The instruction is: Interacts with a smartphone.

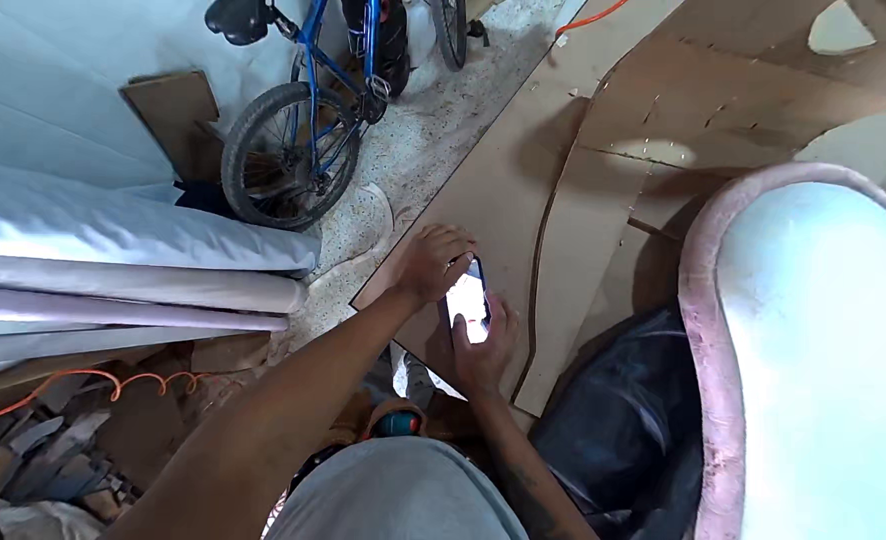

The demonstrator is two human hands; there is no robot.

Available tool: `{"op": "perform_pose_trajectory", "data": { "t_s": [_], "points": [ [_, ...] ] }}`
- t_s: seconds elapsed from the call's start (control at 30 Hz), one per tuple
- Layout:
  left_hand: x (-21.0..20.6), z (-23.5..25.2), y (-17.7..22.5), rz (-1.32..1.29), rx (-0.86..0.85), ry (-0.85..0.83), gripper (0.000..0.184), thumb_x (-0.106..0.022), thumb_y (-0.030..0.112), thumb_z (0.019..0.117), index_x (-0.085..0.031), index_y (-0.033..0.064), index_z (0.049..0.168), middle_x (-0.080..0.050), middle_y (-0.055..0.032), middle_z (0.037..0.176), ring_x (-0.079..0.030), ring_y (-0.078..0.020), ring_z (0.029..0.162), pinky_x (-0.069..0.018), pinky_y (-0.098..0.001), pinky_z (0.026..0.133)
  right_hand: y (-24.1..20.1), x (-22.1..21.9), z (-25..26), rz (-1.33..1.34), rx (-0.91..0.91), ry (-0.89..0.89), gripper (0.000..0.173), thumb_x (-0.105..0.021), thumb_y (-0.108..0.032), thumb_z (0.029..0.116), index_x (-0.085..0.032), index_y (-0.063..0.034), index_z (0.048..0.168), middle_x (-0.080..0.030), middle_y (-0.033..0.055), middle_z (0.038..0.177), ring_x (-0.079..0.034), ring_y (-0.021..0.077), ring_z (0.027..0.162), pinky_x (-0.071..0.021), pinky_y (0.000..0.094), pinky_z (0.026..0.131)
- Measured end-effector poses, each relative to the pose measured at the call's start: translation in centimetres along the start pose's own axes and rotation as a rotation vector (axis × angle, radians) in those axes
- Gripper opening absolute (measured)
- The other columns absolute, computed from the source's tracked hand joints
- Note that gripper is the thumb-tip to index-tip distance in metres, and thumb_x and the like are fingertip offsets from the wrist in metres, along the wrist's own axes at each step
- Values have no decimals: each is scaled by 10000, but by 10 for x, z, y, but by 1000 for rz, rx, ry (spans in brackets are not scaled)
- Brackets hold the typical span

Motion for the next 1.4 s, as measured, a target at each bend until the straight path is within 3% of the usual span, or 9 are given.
{"op": "perform_pose_trajectory", "data": {
  "t_s": [0.2,0.43,0.7,0.87,1.3,1.4],
  "points": [
    [1,-1,2,4,1,5,316,-490,294,1058,-784,186,1096,-700,60,1307,-549,-127,1347,-381,-425,1194,0,0,-1,-5,28,-11,592,-688,-438,909,-561,-208,1440,-541,38,1449,-546,213,1279,-487,475,1027],
    [2,-2,3,17,15,11,315,-485,277,1059,-783,178,1085,-704,65,1301,-555,-123,1340,-389,-416,1184,4,1,-4,38,-5,-13,524,-651,-386,943,-579,-207,1430,-530,17,1463,-509,194,1332,-477,460,1052],
    [0,-3,-1,4,31,30,319,-477,265,1058,-780,167,1054,-712,63,1283,-557,-120,1342,-398,-406,1181,7,14,-8,124,39,1,360,-444,-255,1075,-676,-171,1337,-504,55,1507,-492,207,1370,-497,420,1063],
    [-2,-4,-2,1,29,51,332,-463,275,1057,-776,165,1045,-718,67,1264,-563,-121,1331,-407,-404,1169,13,13,-5,173,12,41,309,-476,-236,1073,-728,-202,1248,-510,23,1482,-507,168,1334,-495,388,1058],
    [6,-8,-11,-228,72,233,494,-312,290,1077,-751,64,1085,-745,-41,1187,-632,-195,1233,-467,-411,1120,8,9,-4,151,30,36,311,-482,-248,1071,-731,-208,1254,-497,45,1475,-500,167,1327,-493,390,1046],
    [10,-6,-10,-266,73,272,525,-297,324,1086,-747,54,1077,-741,-53,1178,-643,-186,1196,-486,-387,1096,6,5,3,173,56,105,267,-526,-218,1050,-764,-198,1168,-550,59,1416,-519,178,1304,-484,378,1053]
  ]
}}
Point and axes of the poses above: each hand's wrist, its own z-axis towards the middle knuckle, its own x-axis out of the back of the hand, y = z × x, the point moved 3 cm from there along z, towards the middle knuckle
